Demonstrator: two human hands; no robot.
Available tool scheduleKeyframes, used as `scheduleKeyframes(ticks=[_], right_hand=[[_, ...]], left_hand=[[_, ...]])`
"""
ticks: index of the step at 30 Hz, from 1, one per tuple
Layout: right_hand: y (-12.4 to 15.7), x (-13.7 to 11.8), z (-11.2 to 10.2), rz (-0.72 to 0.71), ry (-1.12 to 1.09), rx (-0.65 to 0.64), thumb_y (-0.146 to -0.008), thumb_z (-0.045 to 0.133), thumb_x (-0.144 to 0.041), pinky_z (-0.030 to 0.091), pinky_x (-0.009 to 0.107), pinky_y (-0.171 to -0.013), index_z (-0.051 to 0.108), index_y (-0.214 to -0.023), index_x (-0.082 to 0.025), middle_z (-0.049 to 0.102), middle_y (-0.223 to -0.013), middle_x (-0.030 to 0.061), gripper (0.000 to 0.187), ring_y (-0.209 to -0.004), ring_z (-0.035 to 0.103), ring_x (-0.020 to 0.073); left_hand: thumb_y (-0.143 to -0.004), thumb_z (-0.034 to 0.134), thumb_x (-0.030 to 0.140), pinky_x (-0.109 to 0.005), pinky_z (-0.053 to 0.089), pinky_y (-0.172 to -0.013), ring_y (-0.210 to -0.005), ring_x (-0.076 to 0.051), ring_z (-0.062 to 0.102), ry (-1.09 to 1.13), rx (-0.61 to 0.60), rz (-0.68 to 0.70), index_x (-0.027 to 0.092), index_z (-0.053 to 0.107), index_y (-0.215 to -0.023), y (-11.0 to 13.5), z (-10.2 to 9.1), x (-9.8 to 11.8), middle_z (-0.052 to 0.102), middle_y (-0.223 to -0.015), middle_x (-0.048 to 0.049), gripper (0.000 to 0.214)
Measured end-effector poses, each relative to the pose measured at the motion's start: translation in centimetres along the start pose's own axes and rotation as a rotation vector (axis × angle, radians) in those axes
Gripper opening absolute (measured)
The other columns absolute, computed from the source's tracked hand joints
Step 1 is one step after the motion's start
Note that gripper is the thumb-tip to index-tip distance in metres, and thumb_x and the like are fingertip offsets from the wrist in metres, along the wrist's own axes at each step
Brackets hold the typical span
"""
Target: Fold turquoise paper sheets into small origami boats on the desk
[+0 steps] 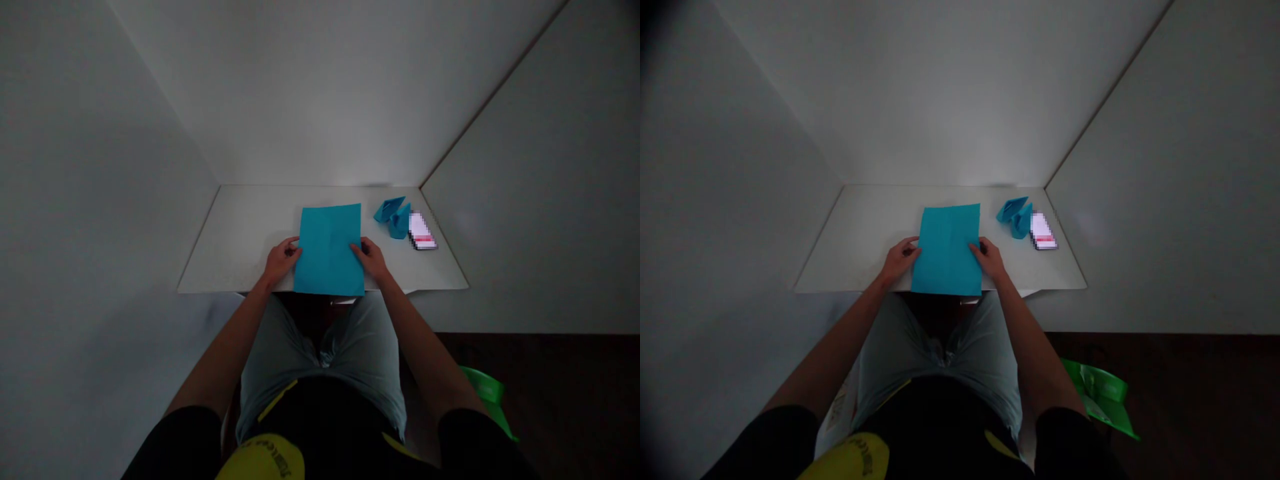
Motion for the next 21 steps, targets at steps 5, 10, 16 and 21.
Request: scheduleKeyframes(ticks=[5,10,16,21], right_hand=[[-0.1,-0.3,-0.1,0.002,-0.013,0.02,-0.086,0.075,-0.075,0.059,0.037,-0.08,0.071,-0.102,-0.027,0.075,-0.093,0.002,0.051,-0.085,0.066,0.023],[0.0,-0.7,-0.1,0.008,-0.008,0.024,-0.083,0.076,-0.076,0.054,0.034,-0.071,0.068,-0.095,-0.027,0.07,-0.084,-0.0004,0.052,-0.075,0.06,0.0197],[-0.2,-1.2,0.1,0.02,-0.033,0.059,-0.079,0.077,-0.079,0.046,0.031,-0.061,0.063,-0.088,-0.026,0.063,-0.074,-0.0027,0.055,-0.066,0.052,0.0171],[-0.3,-1.7,0.1,0.004,-0.053,0.07,-0.076,0.079,-0.08,0.045,0.031,-0.06,0.061,-0.086,-0.026,0.063,-0.072,-0.0032,0.057,-0.065,0.052,0.0166]], left_hand=[[-0.09,0.07,0.044,-0.032,0.055,-0.078,-0.078,-0.018,0.071,0.001,-0.004,0.011,0.02,0.076,-0.129,-0.1,0.0,-0.1,0.079,-0.091,-0.0038,0.046],[-0.093,0.069,0.053,-0.035,0.053,-0.079,-0.079,-0.021,0.07,-0.048,0.012,0.024,0.023,0.078,-0.103,-0.2,-0.1,0.2,0.079,-0.087,-0.0051,0.033],[-0.096,0.067,0.053,-0.036,0.053,-0.083,-0.083,-0.022,0.068,-0.034,0.091,0.055,0.021,0.075,-0.094,-0.4,-0.6,0.4,0.079,-0.092,-0.0065,0.032],[-0.094,0.07,0.049,-0.037,0.054,-0.088,-0.085,-0.022,0.069,-0.014,0.114,0.074,0.02,0.076,-0.093,-0.4,-0.7,0.7,0.079,-0.093,-0.0069,0.03]])
Point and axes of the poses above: each hand's wrist, its own y-axis away from the middle knuckle, its own z-axis out of the palm, x = y × z, the point moved 5 cm from there along -y, towards the middle knuckle
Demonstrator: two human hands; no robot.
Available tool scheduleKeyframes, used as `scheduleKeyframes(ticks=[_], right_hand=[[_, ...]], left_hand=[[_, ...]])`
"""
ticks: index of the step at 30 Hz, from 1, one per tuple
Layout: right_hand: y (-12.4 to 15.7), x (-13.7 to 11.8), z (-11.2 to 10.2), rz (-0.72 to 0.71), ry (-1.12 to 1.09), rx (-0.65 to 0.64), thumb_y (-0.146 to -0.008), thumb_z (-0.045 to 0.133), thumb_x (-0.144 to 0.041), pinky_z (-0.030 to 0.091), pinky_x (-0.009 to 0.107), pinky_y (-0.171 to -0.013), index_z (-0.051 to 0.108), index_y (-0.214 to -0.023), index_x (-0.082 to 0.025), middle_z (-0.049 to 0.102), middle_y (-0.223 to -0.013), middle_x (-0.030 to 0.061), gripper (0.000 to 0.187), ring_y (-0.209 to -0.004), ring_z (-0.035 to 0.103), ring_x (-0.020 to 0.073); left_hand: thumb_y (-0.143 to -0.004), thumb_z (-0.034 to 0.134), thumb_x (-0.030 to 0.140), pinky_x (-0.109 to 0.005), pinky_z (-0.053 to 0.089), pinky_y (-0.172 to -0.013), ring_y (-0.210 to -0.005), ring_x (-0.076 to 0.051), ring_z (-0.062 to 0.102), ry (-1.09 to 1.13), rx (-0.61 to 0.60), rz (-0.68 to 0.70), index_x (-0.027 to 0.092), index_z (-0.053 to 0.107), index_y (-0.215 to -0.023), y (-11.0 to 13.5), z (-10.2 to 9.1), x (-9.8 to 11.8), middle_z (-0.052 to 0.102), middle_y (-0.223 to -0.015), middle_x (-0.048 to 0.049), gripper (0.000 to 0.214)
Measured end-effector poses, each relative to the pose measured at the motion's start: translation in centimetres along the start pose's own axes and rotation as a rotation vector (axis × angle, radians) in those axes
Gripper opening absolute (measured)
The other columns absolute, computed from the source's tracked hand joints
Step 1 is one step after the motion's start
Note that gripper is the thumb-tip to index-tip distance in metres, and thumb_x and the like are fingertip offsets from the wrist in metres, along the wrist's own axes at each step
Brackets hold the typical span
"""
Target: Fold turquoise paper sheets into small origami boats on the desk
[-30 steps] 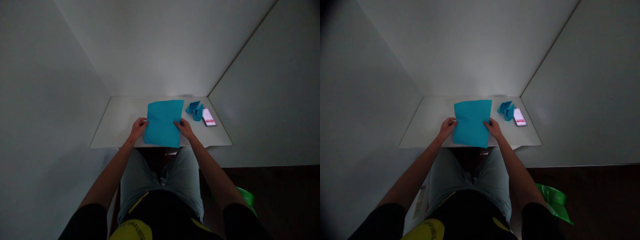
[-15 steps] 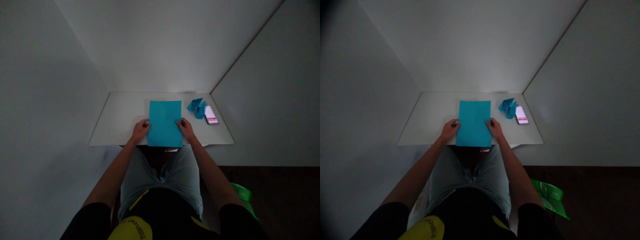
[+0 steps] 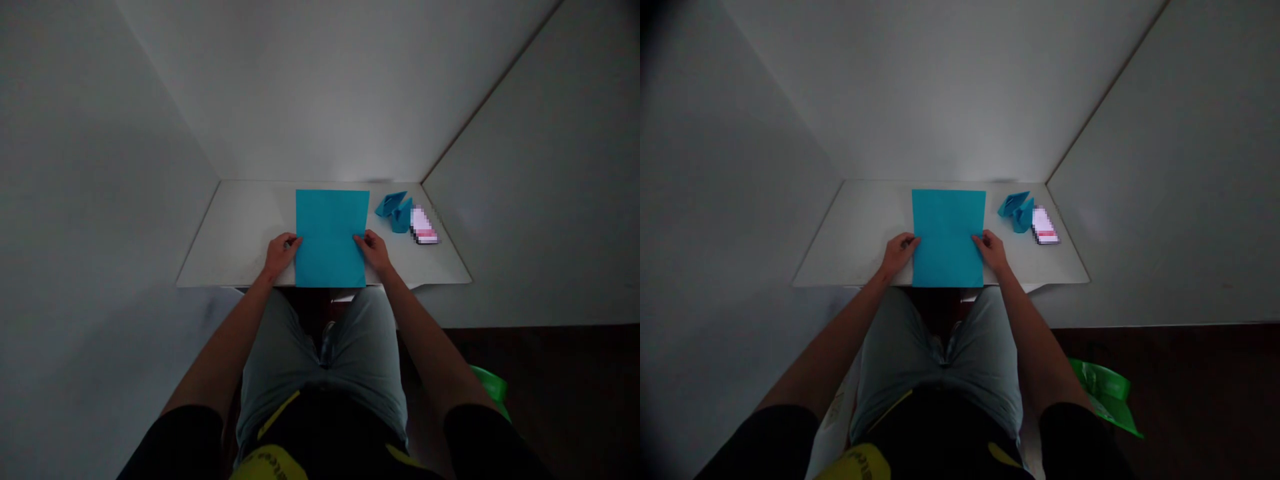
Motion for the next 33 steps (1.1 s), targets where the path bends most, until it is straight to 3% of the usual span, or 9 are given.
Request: scheduleKeyframes(ticks=[15,22,33], right_hand=[[0.0,-0.7,0.0,-0.033,0.004,0.001,-0.077,0.077,-0.081,0.042,0.031,-0.059,0.06,-0.084,-0.027,0.058,-0.068,-0.0038,0.057,-0.063,0.049,0.0161],[-0.2,-0.3,-0.1,-0.07,0.015,0.015,-0.079,0.077,-0.079,0.039,0.031,-0.06,0.05,-0.077,-0.027,0.052,-0.065,-0.0047,0.058,-0.063,0.045,0.0152],[-0.7,0.3,-0.3,-0.075,-0.009,0.016,-0.079,0.079,-0.074,0.043,0.03,-0.061,0.058,-0.083,-0.027,0.054,-0.068,-0.0053,0.052,-0.064,0.049,0.0151]], left_hand=[[-0.095,0.07,0.048,-0.036,0.053,-0.087,-0.086,-0.022,0.069,-0.034,0.048,-0.007,0.022,0.077,-0.09,-0.1,-0.4,0.3,0.08,-0.093,-0.0061,0.027],[-0.095,0.069,0.05,-0.035,0.052,-0.086,-0.086,-0.021,0.068,-0.047,0.057,0.011,0.022,0.075,-0.089,-0.2,-0.3,0.0,0.078,-0.09,-0.0051,0.029],[-0.095,0.073,0.039,-0.034,0.053,-0.089,-0.089,-0.021,0.071,-0.031,0.052,-0.014,0.021,0.079,-0.094,-0.4,0.0,-0.1,0.079,-0.093,-0.0055,0.018]])
Point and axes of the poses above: each hand's wrist, its own y-axis away from the middle knuckle, its own z-axis out of the palm, x = y × z, the point moved 5 cm from there along -y, towards the middle knuckle
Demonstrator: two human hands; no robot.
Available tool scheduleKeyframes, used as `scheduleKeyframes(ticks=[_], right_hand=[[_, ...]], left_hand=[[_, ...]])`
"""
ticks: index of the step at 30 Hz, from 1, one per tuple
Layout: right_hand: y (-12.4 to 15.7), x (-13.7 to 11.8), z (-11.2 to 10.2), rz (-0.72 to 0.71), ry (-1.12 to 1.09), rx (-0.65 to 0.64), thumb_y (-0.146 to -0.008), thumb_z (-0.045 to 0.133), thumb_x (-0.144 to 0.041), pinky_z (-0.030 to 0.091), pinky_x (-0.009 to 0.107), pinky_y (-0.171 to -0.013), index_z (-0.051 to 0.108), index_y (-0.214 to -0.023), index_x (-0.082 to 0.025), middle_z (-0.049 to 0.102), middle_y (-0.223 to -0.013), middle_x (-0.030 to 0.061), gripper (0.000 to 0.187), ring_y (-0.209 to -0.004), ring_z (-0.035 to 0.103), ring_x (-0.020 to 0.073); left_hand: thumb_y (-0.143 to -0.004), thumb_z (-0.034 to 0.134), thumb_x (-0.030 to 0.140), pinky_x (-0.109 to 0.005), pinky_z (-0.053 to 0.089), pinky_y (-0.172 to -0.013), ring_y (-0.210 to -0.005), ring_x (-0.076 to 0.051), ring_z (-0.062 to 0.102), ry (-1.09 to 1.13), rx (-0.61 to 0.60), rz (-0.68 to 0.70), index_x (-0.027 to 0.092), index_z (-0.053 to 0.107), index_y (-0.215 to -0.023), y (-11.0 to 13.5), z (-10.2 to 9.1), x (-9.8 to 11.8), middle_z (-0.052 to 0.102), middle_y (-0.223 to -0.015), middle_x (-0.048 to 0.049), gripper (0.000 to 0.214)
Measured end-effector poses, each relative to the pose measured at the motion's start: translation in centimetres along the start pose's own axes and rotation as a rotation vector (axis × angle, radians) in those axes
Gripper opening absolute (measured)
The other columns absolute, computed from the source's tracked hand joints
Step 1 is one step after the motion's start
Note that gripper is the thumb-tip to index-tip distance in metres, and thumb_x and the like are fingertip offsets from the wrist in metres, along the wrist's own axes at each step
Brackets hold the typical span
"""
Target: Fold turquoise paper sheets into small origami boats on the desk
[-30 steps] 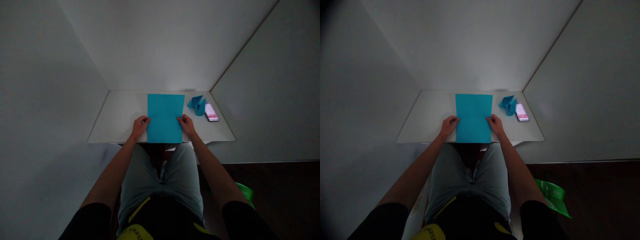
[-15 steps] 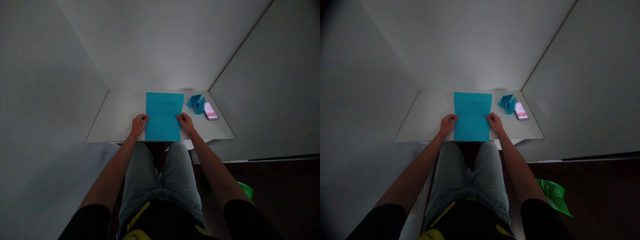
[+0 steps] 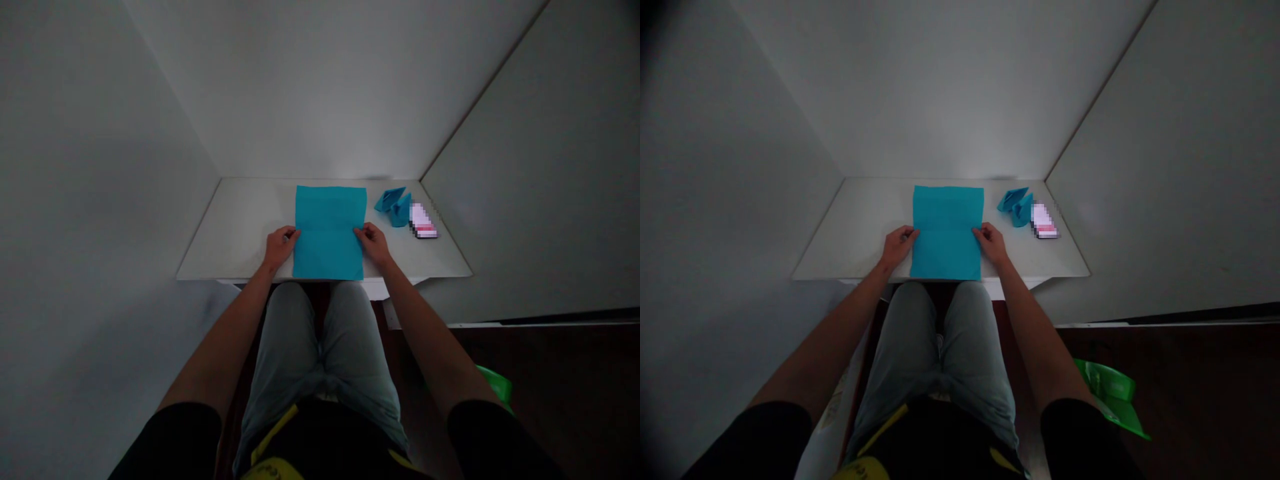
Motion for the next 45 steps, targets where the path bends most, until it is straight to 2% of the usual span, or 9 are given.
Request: scheduleKeyframes(ticks=[6,10,16,23,29,32,37,43,45], right_hand=[[0.0,-0.3,0.0,-0.038,-0.064,-0.019,-0.076,0.082,-0.068,0.052,0.033,-0.073,0.066,-0.099,-0.027,0.064,-0.079,-0.0031,0.05,-0.074,0.06,0.0183],[-0.1,-0.3,-0.3,-0.047,-0.068,0.009,-0.076,0.081,-0.065,0.051,0.034,-0.073,0.065,-0.094,-0.027,0.061,-0.076,-0.0039,0.044,-0.072,0.057,0.018],[0.0,0.0,-0.6,-0.052,-0.021,-0.025,-0.078,0.074,-0.06,0.049,0.036,-0.075,0.066,-0.082,-0.025,0.066,-0.08,0.0011,0.036,-0.078,0.057,0.0213],[0.1,0.1,-1.0,-0.05,0.092,-0.027,-0.083,0.061,-0.046,0.046,0.034,-0.073,0.076,-0.088,-0.023,0.07,-0.084,0.0033,0.028,-0.077,0.057,0.0217],[0.1,0.3,-0.7,-0.03,0.137,-0.021,-0.092,0.053,-0.046,0.049,0.035,-0.071,0.079,-0.095,-0.022,0.07,-0.083,0.0039,0.036,-0.076,0.058,0.0217],[0.1,0.5,-0.4,-0.04,0.11,-0.047,-0.092,0.063,-0.054,0.049,0.033,-0.067,0.078,-0.108,-0.023,0.072,-0.09,0.0032,0.038,-0.074,0.058,0.0194],[0.1,0.5,0.2,-0.086,0.067,-0.067,-0.077,0.088,-0.059,0.052,0.033,-0.069,0.065,-0.135,-0.027,0.075,-0.103,0.003,0.07,-0.075,0.062,0.0173],[0.2,0.4,0.8,-0.088,0.136,-0.116,-0.078,0.087,-0.062,0.053,0.034,-0.071,0.071,-0.123,-0.024,0.076,-0.094,0.003,0.061,-0.073,0.063,0.0175],[0.3,0.2,0.8,-0.087,0.151,-0.105,-0.079,0.085,-0.063,0.053,0.034,-0.073,0.073,-0.116,-0.024,0.076,-0.093,0.0034,0.055,-0.075,0.064,0.018]], left_hand=[[-0.091,0.073,0.044,-0.032,0.053,-0.084,-0.083,-0.018,0.068,0.108,-0.018,-0.024,0.021,0.079,-0.115,-0.2,0.1,-0.9,0.076,-0.091,-0.0036,0.034],[-0.084,0.076,0.053,-0.034,0.055,-0.084,-0.083,-0.019,0.065,0.221,-0.04,-0.043,0.021,0.076,-0.112,-0.5,0.0,-0.8,0.074,-0.087,-0.0037,0.043],[-0.081,0.072,0.039,-0.036,0.056,-0.089,-0.087,-0.02,0.067,0.254,-0.074,-0.041,0.021,0.07,-0.088,-0.6,-0.2,-0.2,0.075,-0.089,-0.0049,0.02],[-0.085,0.061,0.02,-0.036,0.056,-0.096,-0.094,-0.02,0.071,0.191,-0.085,-0.053,0.021,0.073,-0.089,-0.4,0.1,0.4,0.078,-0.094,-0.0036,0.013],[-0.09,0.067,0.027,-0.034,0.058,-0.09,-0.092,-0.02,0.072,0.169,-0.063,-0.085,0.02,0.079,-0.095,-0.3,0.1,0.0,0.08,-0.099,-0.0051,0.014],[-0.083,0.081,0.034,-0.032,0.057,-0.079,-0.08,-0.018,0.069,0.159,-0.069,-0.074,0.02,0.08,-0.104,-0.2,0.0,-0.3,0.08,-0.095,-0.0047,0.025],[-0.081,0.083,0.032,-0.028,0.055,-0.071,-0.077,-0.016,0.067,0.171,-0.022,-0.069,0.019,0.076,-0.108,-0.2,-0.4,-1.0,0.075,-0.089,-0.003,0.031],[-0.082,0.083,0.026,-0.029,0.057,-0.077,-0.082,-0.015,0.069,0.207,0.072,-0.036,0.023,0.069,-0.125,-0.4,-0.6,-1.3,0.075,-0.103,-0.0028,0.045],[-0.083,0.083,0.027,-0.03,0.058,-0.08,-0.083,-0.015,0.069,0.193,0.08,-0.018,0.023,0.07,-0.124,-0.4,-0.4,-1.2,0.075,-0.101,-0.0024,0.043]])
Point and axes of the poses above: each hand's wrist, its own y-axis away from the middle knuckle, its own z-axis out of the palm, x = y × z, the point moved 5 cm from there along -y, towards the middle knuckle
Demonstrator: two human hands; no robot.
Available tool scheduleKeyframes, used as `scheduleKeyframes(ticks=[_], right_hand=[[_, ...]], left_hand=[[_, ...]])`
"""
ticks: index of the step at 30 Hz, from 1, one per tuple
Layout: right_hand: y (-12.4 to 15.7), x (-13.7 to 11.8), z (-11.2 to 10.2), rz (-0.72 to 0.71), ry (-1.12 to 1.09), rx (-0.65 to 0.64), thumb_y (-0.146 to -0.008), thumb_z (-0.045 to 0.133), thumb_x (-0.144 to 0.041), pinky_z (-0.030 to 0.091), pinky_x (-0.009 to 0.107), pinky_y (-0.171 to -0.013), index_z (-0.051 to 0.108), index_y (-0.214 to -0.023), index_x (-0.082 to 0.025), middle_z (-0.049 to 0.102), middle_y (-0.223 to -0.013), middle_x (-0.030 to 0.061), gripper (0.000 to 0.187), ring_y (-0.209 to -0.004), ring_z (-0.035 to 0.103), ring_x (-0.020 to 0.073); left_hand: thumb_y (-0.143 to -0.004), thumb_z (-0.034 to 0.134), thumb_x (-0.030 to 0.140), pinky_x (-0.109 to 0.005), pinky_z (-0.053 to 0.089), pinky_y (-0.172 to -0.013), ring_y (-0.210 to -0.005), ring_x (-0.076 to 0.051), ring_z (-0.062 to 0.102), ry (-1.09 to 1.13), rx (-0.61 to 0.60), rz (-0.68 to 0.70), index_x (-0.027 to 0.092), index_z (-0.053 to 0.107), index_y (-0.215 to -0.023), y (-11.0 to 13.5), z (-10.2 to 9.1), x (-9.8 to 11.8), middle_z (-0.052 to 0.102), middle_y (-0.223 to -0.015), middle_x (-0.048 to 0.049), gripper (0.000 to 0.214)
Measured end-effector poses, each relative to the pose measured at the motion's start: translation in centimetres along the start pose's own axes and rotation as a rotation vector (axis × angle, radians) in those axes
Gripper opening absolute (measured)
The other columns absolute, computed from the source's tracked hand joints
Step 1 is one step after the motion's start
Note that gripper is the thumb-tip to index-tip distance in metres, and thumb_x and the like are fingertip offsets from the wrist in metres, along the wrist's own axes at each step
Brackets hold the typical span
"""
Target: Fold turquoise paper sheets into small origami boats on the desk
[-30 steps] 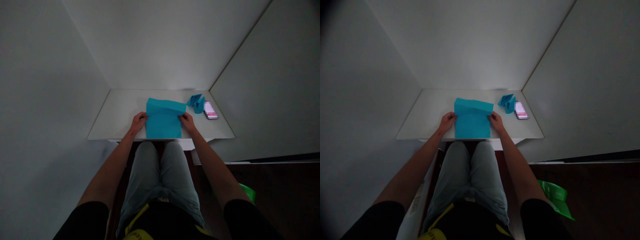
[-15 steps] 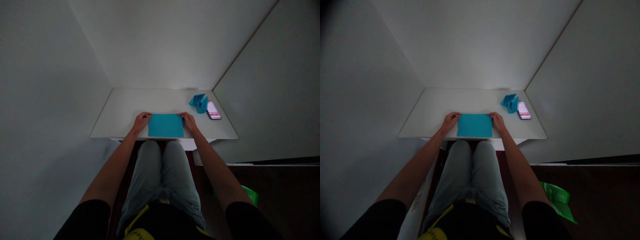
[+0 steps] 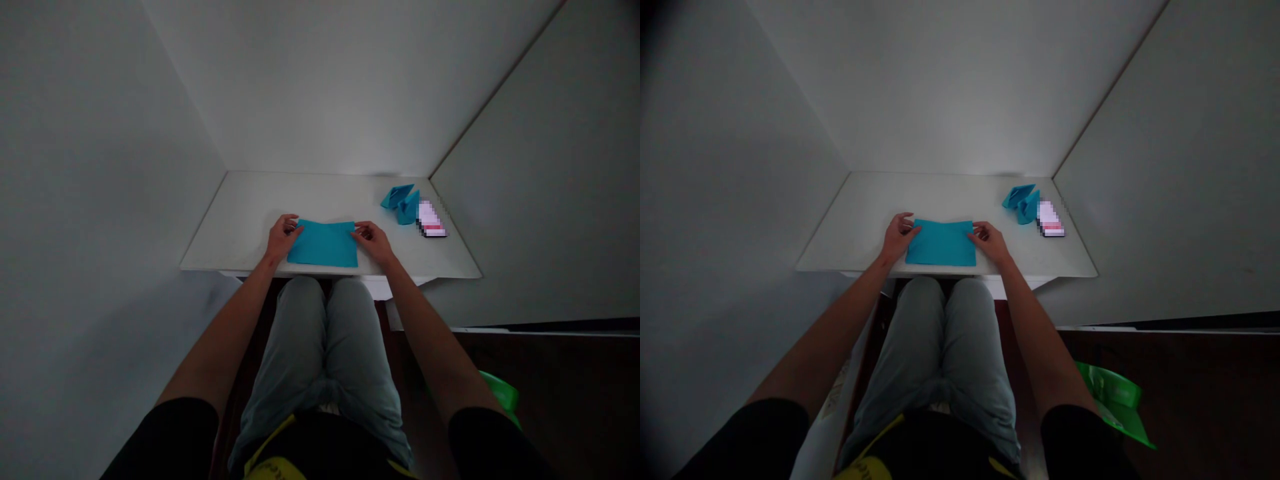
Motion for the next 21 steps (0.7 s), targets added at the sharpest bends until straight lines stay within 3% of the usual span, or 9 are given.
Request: scheduleKeyframes(ticks=[4,7,13,18,21], right_hand=[[0.1,-0.2,0.0,0.005,0.051,0.006,-0.084,0.08,-0.064,0.053,0.034,-0.07,0.075,-0.105,-0.023,0.075,-0.087,0.0029,0.046,-0.072,0.061,0.0178],[0.1,-0.4,0.0,-0.019,0.105,0.004,-0.087,0.077,-0.063,0.053,0.034,-0.069,0.076,-0.099,-0.023,0.074,-0.086,0.0031,0.042,-0.069,0.058,0.017],[0.3,-1.0,-0.6,-0.098,0.185,0.081,-0.095,0.069,-0.068,0.055,0.036,-0.073,0.078,-0.102,-0.024,0.076,-0.099,0.007,0.046,-0.078,0.062,0.0202],[0.7,-2.1,0.6,-0.201,0.289,-0.119,-0.111,0.043,-0.066,0.056,0.044,-0.095,0.086,-0.103,-0.025,0.074,-0.106,0.0101,0.06,-0.103,0.069,0.0263],[0.9,-2.2,1.5,-0.244,0.417,-0.231,-0.11,0.052,-0.06,0.055,0.043,-0.094,0.087,-0.104,-0.024,0.073,-0.105,0.0098,0.051,-0.096,0.069,0.0253]], left_hand=[[-0.087,0.082,0.032,-0.034,0.059,-0.084,-0.085,-0.018,0.07,-0.102,-0.049,0.04,0.02,0.076,-0.102,0.2,0.4,0.3,0.077,-0.094,-0.0039,0.02],[-0.09,0.081,0.034,-0.037,0.06,-0.088,-0.089,-0.02,0.072,-0.201,-0.089,0.134,0.021,0.08,-0.1,0.4,0.6,0.9,0.079,-0.099,-0.005,0.016],[-0.096,0.08,0.044,-0.044,0.056,-0.1,-0.106,-0.026,0.073,-0.491,-0.419,0.437,0.028,0.087,-0.109,2.1,2.8,2.6,0.081,-0.112,-0.0071,0.022],[-0.101,0.074,0.052,-0.051,0.049,-0.109,-0.124,-0.03,0.067,-0.617,-0.469,0.578,0.028,0.084,-0.124,3.3,3.5,3.3,0.078,-0.134,-0.0086,0.035],[-0.107,0.066,0.045,-0.05,0.048,-0.108,-0.122,-0.03,0.065,-0.644,-0.467,0.584,0.027,0.085,-0.123,3.4,3.6,3.3,0.078,-0.128,-0.0092,0.031]])
Point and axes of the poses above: each hand's wrist, its own y-axis away from the middle knuckle, its own z-axis out of the palm, x = y × z, the point moved 5 cm from there along -y, towards the middle knuckle
